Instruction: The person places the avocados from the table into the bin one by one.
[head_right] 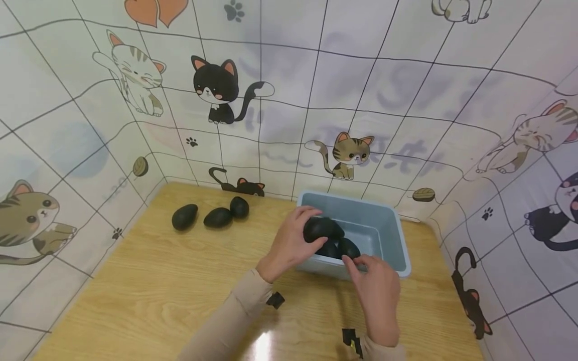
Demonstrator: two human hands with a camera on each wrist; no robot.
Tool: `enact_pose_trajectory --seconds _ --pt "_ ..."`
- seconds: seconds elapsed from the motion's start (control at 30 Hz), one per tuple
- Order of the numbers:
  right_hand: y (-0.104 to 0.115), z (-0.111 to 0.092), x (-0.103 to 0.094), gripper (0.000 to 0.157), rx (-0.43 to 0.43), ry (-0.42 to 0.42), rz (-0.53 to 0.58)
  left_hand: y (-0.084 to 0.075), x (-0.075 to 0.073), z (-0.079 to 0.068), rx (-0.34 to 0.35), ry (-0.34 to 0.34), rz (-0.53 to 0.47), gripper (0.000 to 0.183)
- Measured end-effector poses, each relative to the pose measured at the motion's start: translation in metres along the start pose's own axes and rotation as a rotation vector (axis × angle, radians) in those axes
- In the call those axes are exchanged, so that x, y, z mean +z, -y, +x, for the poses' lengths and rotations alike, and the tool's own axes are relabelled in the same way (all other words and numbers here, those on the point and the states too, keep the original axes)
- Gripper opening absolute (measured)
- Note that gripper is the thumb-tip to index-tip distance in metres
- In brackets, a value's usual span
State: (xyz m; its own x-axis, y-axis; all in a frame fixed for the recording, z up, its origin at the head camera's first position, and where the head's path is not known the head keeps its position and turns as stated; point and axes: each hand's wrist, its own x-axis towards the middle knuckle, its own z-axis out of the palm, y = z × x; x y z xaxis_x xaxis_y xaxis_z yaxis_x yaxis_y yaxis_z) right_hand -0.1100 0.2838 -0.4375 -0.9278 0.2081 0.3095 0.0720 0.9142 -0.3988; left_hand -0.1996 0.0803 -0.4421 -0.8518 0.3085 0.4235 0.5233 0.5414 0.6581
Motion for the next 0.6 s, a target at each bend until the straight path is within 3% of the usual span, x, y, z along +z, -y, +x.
enact_pose_trajectory --seconds 0.3,0.6 --pt "-0.001 0.001 0.001 0.034 -0.020 -0.031 0.003 0.022 -0.017 -0.005 -0.052 -0.064 0.001 0.050" --pt "-0.001 -0.001 0.003 0.036 -0.002 -0.002 -0.007 0.041 -0.027 -0.011 -0.090 -0.080 0.040 0.050"
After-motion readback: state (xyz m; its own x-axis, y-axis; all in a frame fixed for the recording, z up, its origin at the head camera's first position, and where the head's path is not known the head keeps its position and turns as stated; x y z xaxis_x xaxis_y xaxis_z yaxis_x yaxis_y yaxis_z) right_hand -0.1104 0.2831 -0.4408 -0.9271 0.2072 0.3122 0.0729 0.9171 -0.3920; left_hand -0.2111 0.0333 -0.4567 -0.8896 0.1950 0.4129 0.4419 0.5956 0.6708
